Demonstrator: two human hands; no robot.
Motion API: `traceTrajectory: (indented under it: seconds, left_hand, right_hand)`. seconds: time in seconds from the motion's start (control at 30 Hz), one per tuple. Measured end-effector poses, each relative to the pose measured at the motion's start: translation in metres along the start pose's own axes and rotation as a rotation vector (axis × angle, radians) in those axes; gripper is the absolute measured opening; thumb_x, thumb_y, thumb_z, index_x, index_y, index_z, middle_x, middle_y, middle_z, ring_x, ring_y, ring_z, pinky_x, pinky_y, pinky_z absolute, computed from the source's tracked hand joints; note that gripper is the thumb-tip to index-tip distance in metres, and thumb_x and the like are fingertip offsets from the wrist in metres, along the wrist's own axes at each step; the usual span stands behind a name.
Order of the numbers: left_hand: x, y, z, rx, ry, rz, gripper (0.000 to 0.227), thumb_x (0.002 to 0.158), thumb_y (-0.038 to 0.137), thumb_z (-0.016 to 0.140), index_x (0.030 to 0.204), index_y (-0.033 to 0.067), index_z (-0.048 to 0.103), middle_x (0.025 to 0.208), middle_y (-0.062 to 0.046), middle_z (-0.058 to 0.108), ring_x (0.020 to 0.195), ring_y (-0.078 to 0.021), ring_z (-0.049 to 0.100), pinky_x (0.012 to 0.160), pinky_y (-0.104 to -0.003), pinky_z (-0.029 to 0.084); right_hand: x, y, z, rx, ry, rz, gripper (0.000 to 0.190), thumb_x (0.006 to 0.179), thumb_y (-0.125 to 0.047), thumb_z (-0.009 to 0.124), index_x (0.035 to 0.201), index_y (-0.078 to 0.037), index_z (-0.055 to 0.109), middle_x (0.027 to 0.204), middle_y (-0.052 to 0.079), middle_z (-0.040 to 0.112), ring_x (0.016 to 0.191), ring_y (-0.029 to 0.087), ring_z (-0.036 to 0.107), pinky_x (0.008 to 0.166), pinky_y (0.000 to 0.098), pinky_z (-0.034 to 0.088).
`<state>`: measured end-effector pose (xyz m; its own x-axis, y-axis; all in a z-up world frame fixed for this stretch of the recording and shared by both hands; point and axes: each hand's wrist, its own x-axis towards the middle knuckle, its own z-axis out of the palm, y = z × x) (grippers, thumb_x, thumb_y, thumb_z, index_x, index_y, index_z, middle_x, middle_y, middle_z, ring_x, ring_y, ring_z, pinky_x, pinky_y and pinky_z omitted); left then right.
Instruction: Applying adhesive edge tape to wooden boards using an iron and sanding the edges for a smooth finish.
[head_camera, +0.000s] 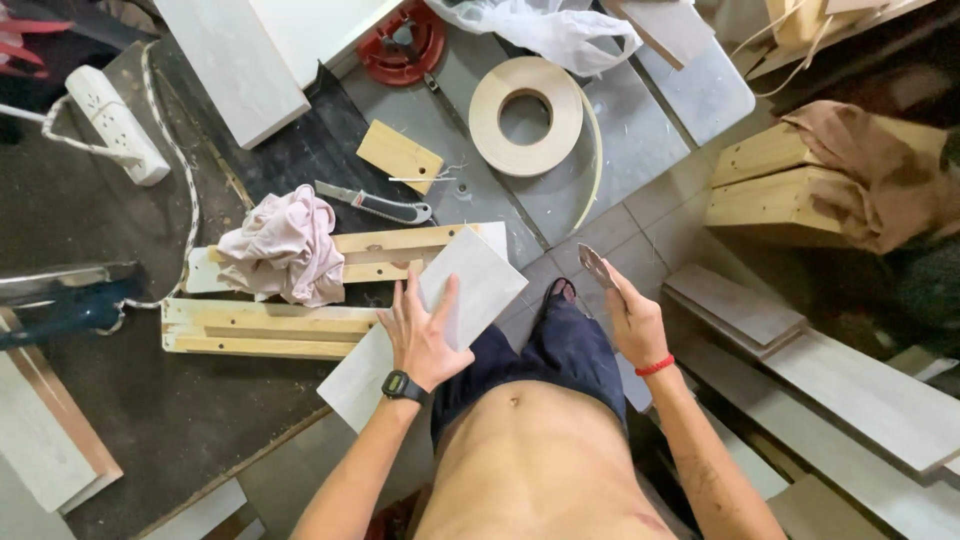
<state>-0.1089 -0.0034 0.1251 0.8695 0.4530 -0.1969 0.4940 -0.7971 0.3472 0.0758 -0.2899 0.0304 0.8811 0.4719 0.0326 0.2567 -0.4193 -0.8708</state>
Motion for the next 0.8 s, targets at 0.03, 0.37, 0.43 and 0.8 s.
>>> traceTrajectory:
  seconds: [0.03,0.37,0.43,0.8]
  left_hand:
    - [0.003,-0.003,0.006,-0.002,0.004,0.006,0.116,0.051,0.034,0.083,0.161,0.031,0.046,0.165,-0.031,0.026,0.151,-0.06,0.027,0.102,-0.091,0.026]
    - [0.022,-0.037,0.028,0.069,0.04,0.17,0.12,0.046,0.04,0.088,0.159,0.0414,0.048,0.16,-0.022,0.031,0.147,-0.0462,0.031,0.114,-0.078,0.026]
    - [0.028,-0.046,0.033,0.083,0.05,0.207,0.123,0.044,0.044,0.088,0.159,0.041,0.047,0.161,-0.02,0.03,0.149,-0.0434,0.029,0.116,-0.074,0.024]
    - [0.038,-0.071,0.031,-0.007,0.183,0.365,0.138,0.048,0.077,0.09,0.16,0.0108,0.044,0.158,-0.019,0.042,0.145,-0.0341,0.041,0.117,-0.051,0.028]
  right_hand:
    - [0.003,-0.005,-0.001,-0.003,0.006,-0.003,0.04,0.107,-0.009,0.055,0.145,-0.012,0.068,0.138,0.012,0.072,0.125,0.036,0.065,0.104,0.0476,0.054]
    - [0.003,-0.056,0.029,0.169,0.099,0.185,0.047,0.101,-0.012,0.066,0.147,-0.008,0.063,0.126,0.02,0.075,0.12,0.035,0.069,0.103,0.0477,0.055]
    - [0.001,-0.065,0.038,0.33,0.032,0.248,0.061,0.093,-0.006,0.073,0.152,-0.009,0.059,0.121,0.022,0.076,0.117,0.031,0.071,0.102,0.0455,0.057]
    - [0.006,-0.081,0.1,-0.028,-0.066,-0.149,0.051,0.091,0.004,0.066,0.139,-0.011,0.071,0.144,0.014,0.068,0.136,0.037,0.061,0.114,0.0485,0.049]
